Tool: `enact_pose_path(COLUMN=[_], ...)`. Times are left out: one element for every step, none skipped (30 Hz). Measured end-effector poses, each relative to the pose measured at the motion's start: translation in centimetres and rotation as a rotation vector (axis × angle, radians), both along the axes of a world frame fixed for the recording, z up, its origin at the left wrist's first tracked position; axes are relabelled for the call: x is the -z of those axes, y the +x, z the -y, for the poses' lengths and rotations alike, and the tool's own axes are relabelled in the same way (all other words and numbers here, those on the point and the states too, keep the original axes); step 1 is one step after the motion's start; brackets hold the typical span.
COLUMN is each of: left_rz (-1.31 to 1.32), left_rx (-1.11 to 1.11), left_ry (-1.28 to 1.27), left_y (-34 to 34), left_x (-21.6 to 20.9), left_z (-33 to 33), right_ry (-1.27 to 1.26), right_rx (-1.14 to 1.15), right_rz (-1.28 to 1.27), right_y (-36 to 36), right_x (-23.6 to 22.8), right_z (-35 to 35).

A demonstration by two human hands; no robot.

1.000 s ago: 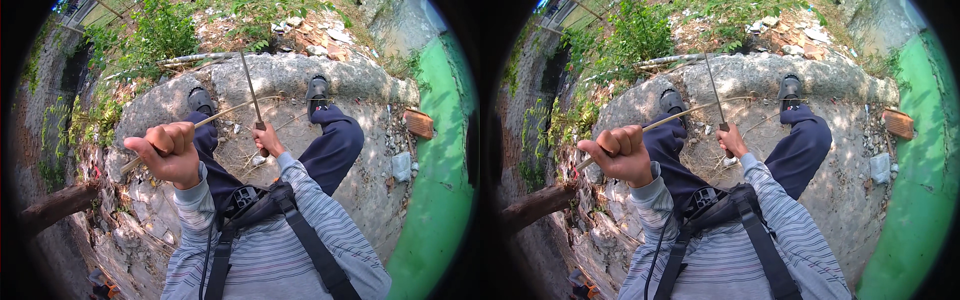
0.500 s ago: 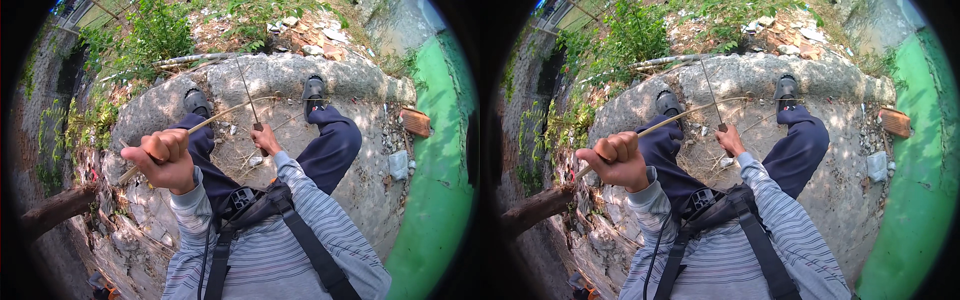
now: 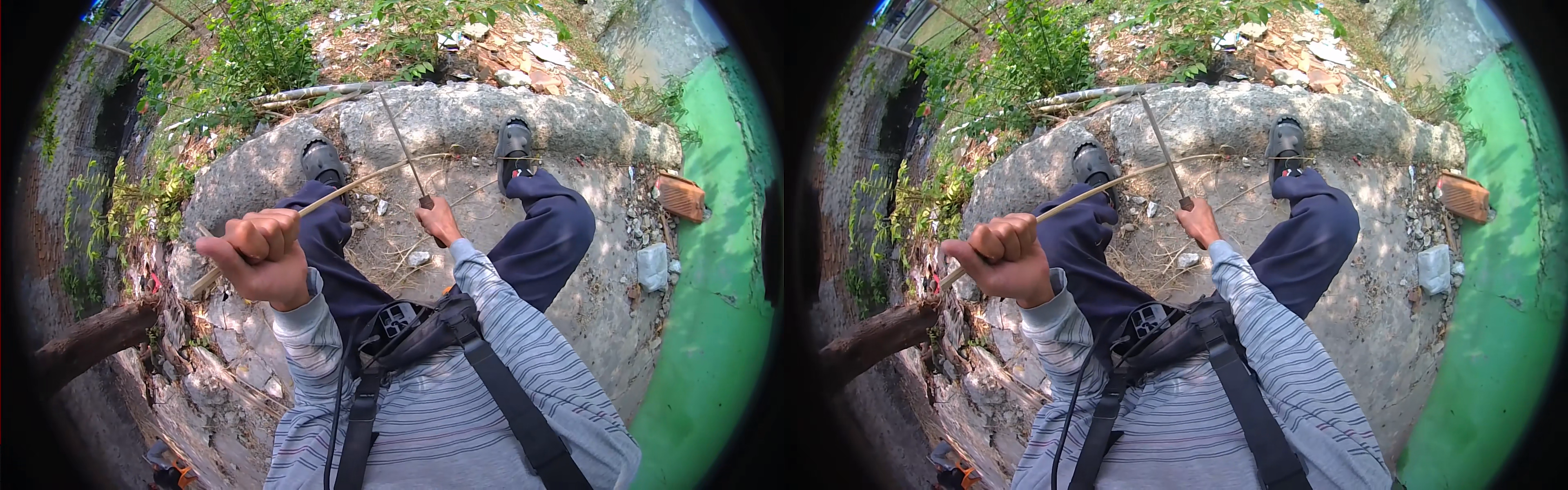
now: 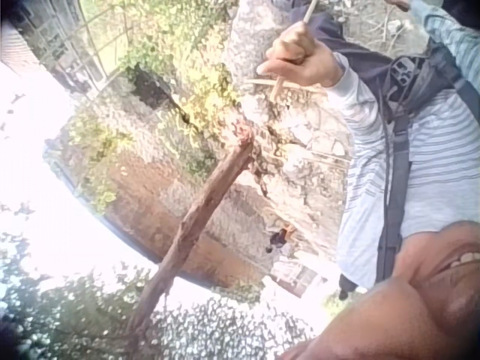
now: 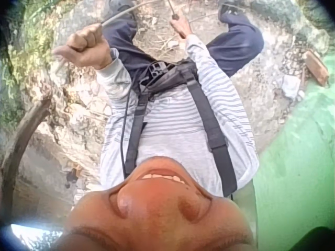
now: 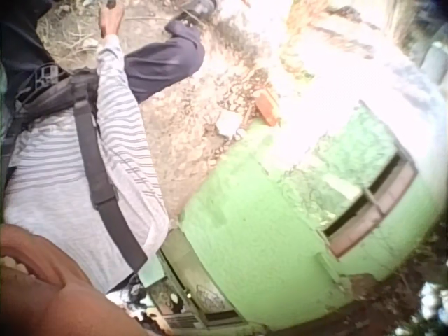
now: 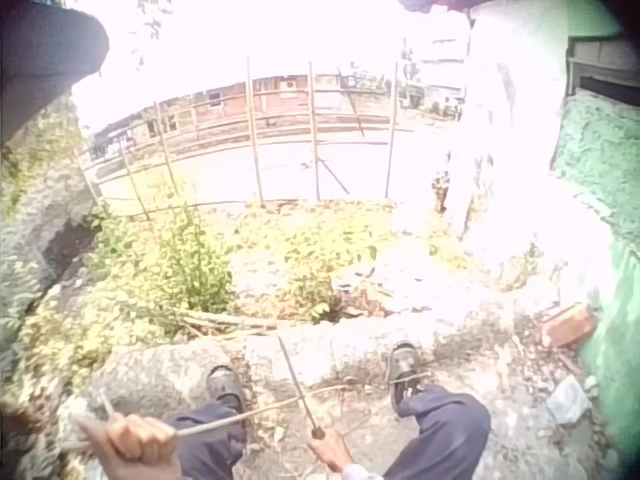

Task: The person smooths and shaves a thin bamboo stick using a machete.

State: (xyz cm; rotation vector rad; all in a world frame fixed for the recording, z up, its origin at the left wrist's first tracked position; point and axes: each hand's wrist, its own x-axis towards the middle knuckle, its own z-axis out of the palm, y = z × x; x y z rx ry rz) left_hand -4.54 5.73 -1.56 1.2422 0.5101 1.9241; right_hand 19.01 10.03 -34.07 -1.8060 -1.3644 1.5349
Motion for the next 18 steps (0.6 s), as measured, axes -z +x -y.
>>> enact_pose_path(left_rz=[0.049, 0.099, 0.082, 0.082, 0.030, -0.018, -0.017, -0.034, -0.043, -0.035, -0.047, -0.065, -0.038, -0.039, -0.044, -0.048, -0.052, -0.043], left_rx=[-0.005, -0.009, 0.006, 0.004, 0.026, 0.056, 0.057, 0.043, 0.044, 0.057, 0.079, 0.087, 0.099, 0.098, 0.094, 0.094, 0.092, 0.098], left_ry=[-0.005, -0.010, 0.012, 0.011, 0.042, 0.070, 0.068, 0.078, 0.091, 0.101, 0.097, 0.087, 0.082, 0.088, 0.081, 0.075, 0.082, 0.070], left_y=[-0.2, -0.3, 0.0, 0.2, 0.5, 0.8, 1.0, 1.2, 1.7, 2.1, 2.3, 2.1, 2.0, 2.2, 2.2, 2.2, 2.1, 1.8], left_x=[0.0, 0.0, -0.2, -0.5, -0.8, -1.1, -1.3, -1.6, -1.7, -1.6, -1.5, -1.5, -1.5, -1.5, -1.4, -1.4, -1.3, -1.3], left_z=[0.2, 0.3, 0.3, 0.3, 0.3, 0.3, 0.4, 0.5, 0.3, -0.1, -0.2, 0.2, 0.5, 0.6, 0.8, 0.8, 0.9, 1.1], right_ry=[-0.004, -0.029, -0.049, -0.050, 0.066, 0.180, 0.211, 0.210, 0.167, 0.130, -0.059, -0.054, -0.112, -0.170, -0.180, -0.174, -0.165, -0.155], right_rx=[-0.002, -0.011, -0.021, -0.022, -0.098, -0.166, -0.160, -0.162, -0.089, -0.015, 0.041, 0.036, 0.070, 0.106, 0.115, 0.109, 0.149, 0.193], right_rz=[-0.002, -0.097, -0.191, -0.192, -0.175, -0.154, -0.161, -0.161, -0.098, -0.034, -0.112, -0.113, -0.173, -0.233, -0.280, -0.283, -0.300, -0.316], right_y=[-0.1, -0.2, -0.2, -0.3, -0.6, -0.5, -0.2, -0.3, 0.2, 0.9, 1.8, 2.0, 2.2, 2.5, 2.2, 1.7, 1.3, 1.0], right_x=[-0.7, -1.5, -2.2, -2.9, -3.6, -3.6, -3.7, -3.4, -1.9, -0.1, 1.5, 1.9, 2.3, 2.7, 2.4, 2.1, 1.9, 1.6], right_z=[0.5, 1.1, 1.3, 1.3, 1.4, 1.7, 1.6, 1.5, 1.4, 0.9, 0.3, 0.2, 0.2, 0.0, 0.4, 0.8, 1.1, 1.4])
